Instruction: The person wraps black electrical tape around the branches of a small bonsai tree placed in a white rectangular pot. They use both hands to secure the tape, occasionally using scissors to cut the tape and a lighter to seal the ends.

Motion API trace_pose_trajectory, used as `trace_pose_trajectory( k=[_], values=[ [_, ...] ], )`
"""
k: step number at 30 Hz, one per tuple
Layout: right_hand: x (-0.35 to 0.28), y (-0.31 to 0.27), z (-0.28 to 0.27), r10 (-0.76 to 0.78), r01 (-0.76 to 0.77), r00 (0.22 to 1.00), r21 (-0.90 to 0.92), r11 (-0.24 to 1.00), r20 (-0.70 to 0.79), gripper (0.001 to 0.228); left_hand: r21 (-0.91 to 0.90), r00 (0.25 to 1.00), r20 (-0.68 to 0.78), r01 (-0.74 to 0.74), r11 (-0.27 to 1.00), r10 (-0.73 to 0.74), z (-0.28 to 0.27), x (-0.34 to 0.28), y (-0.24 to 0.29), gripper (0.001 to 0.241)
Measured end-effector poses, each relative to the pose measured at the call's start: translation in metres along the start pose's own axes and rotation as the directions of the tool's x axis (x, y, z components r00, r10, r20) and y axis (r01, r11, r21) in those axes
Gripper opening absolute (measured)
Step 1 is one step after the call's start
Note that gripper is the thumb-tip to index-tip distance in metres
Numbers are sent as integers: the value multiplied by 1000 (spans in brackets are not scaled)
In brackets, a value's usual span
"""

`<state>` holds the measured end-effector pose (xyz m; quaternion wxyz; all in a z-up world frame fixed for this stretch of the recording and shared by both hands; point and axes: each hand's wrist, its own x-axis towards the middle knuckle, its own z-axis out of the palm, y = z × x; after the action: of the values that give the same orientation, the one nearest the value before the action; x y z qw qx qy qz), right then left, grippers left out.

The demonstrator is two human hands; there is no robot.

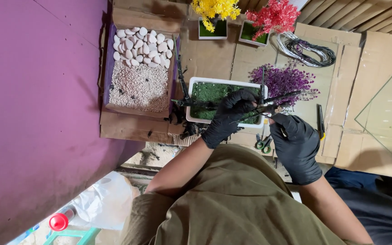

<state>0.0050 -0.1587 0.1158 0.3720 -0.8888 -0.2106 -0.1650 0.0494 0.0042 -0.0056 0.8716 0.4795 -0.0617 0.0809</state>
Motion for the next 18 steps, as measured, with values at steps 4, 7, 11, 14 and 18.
trace_pose_trajectory(
  k=[4, 7, 11, 14, 18],
  values=[
    [4, 0, -2, -5, 6, 999, -15, 1000, 53, 15, 31, 998, -60, -4, 1000, 6, -1, -6, -4, 4],
    [0, -3, -4, -109, 110, 986, 5, 994, 129, 15, -180, 992, -122, -8, 984, -14, 4, -19, 12, 9],
    [-3, 4, -10, -245, 246, 965, -1, 969, 99, 18, -369, 979, -200, -114, 922, 42, 18, -33, 40, 20],
    [2, 12, -13, -234, 233, 971, 15, 972, 53, 19, -499, 980, -196, -129, 857, 33, 20, -20, 16, 24],
    [2, 15, -10, -151, 144, 987, 109, 984, 54, 17, -344, 980, -194, -116, 932, 50, 9, -20, -2, 23]
  ],
)
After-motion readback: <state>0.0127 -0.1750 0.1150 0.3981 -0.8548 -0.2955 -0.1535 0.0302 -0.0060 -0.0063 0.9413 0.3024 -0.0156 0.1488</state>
